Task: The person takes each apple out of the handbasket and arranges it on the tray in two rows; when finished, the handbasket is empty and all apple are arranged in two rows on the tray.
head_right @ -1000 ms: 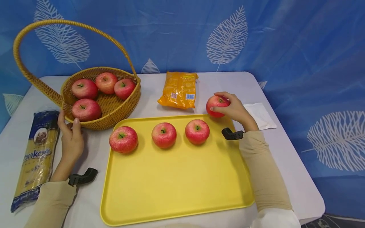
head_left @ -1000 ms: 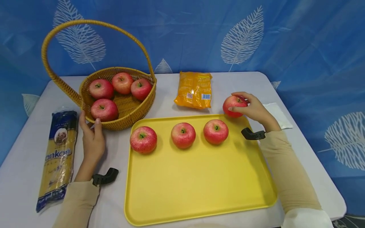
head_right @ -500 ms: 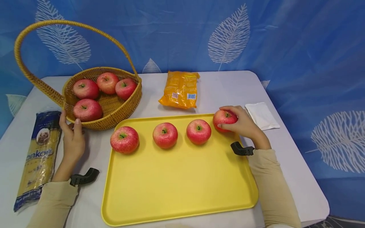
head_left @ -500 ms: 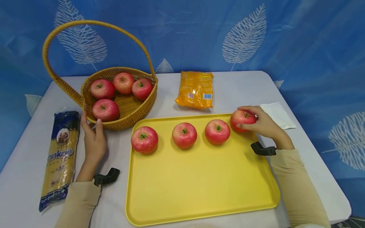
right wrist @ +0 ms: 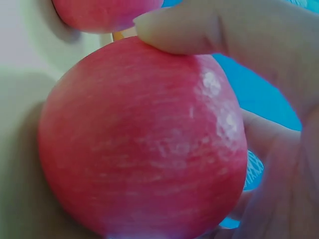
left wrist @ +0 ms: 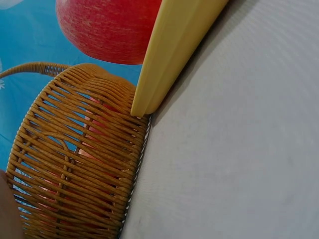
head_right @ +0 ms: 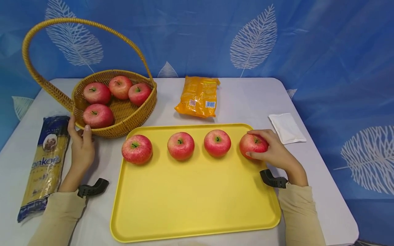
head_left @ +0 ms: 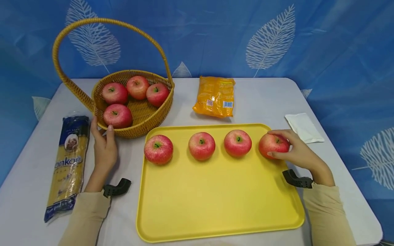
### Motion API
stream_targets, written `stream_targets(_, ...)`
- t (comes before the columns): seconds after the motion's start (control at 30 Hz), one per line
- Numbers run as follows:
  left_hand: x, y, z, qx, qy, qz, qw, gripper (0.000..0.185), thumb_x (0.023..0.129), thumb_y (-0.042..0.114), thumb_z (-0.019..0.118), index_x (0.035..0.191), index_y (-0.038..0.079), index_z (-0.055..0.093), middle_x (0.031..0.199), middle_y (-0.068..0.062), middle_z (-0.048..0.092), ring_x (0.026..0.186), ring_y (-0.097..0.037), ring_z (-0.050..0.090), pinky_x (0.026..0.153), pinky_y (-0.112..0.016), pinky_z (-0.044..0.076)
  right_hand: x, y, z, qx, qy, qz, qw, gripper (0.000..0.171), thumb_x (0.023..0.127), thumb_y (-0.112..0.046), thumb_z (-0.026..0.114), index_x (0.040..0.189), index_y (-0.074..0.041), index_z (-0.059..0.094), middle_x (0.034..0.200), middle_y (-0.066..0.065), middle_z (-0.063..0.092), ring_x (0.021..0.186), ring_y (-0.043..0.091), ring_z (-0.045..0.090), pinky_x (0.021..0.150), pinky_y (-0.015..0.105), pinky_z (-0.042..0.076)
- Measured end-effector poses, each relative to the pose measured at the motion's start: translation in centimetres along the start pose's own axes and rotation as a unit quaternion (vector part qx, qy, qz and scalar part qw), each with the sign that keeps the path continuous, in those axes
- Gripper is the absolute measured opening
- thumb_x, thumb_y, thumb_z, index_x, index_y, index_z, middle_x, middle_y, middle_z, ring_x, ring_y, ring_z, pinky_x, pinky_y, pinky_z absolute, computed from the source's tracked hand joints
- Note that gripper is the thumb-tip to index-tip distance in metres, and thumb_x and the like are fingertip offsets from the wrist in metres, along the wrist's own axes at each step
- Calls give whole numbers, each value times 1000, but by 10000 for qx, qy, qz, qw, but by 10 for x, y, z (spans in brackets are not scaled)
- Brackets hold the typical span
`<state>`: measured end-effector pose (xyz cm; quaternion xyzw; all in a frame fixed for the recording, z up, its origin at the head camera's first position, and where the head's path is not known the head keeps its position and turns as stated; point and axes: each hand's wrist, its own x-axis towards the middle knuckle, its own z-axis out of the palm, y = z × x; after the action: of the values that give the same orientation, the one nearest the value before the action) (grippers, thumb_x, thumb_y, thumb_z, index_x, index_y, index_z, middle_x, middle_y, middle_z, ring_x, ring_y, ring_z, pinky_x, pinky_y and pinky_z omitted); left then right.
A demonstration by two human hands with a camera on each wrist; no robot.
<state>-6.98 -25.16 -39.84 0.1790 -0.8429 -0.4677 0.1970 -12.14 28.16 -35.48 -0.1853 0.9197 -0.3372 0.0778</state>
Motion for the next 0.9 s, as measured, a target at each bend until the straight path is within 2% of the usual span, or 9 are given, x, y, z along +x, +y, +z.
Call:
stream_targets(0.23,0,0,0,28,25,8,10000,58,97,41,32,145,27,4,149,-13,23,130,-34,32,105,-55,25,-2,0,4,-66,142,-76,9998,58,74,-18,75,126,-14,51,126,9,41,103,-4,33,77,10,38)
stream_targets(0.37,0,1,0,28,9,8,10000,58,97,41,32,145,26,3,149,-12,21,131,-34,31,105,-55,25,-2,-2,5,-140,110,-136,9998,60,72,-17,76,126,-14,51,126,10,41,106,3,32,79,14,37)
stream_targets(0.47,0,1,0,11,23,27,10000,58,97,40,32,145,26,4,149,-12,22,131,-34,31,105,-55,25,-1,-4,6,-203,-97,-100,9997,70,72,-20,76,134,-15,43,128,13,40,111,16,33,81,24,38)
stream_targets(0.63,1,2,-1,6,15,19,10000,58,97,41,32,145,26,3,149,-13,22,131,-34,31,105,-54,25,-2,-5,8,-179,-508,178,9984,89,74,-26,74,145,-16,21,130,20,33,112,33,37,86,41,42)
stream_targets(0.77,1,2,-1,1,4,8,10000,58,96,41,32,145,27,3,149,-12,22,131,-33,31,105,-54,25,-3,-6,9,25,-632,416,9971,97,74,-27,74,146,-19,11,133,23,28,115,38,37,90,58,40)
stream_targets(0.9,1,1,-1,-31,12,16,10000,58,97,40,32,145,27,4,149,-12,22,131,-33,31,105,-54,25,-3,-7,8,107,-603,470,9970,102,71,-28,76,147,-22,7,135,24,26,117,40,35,89,61,38)
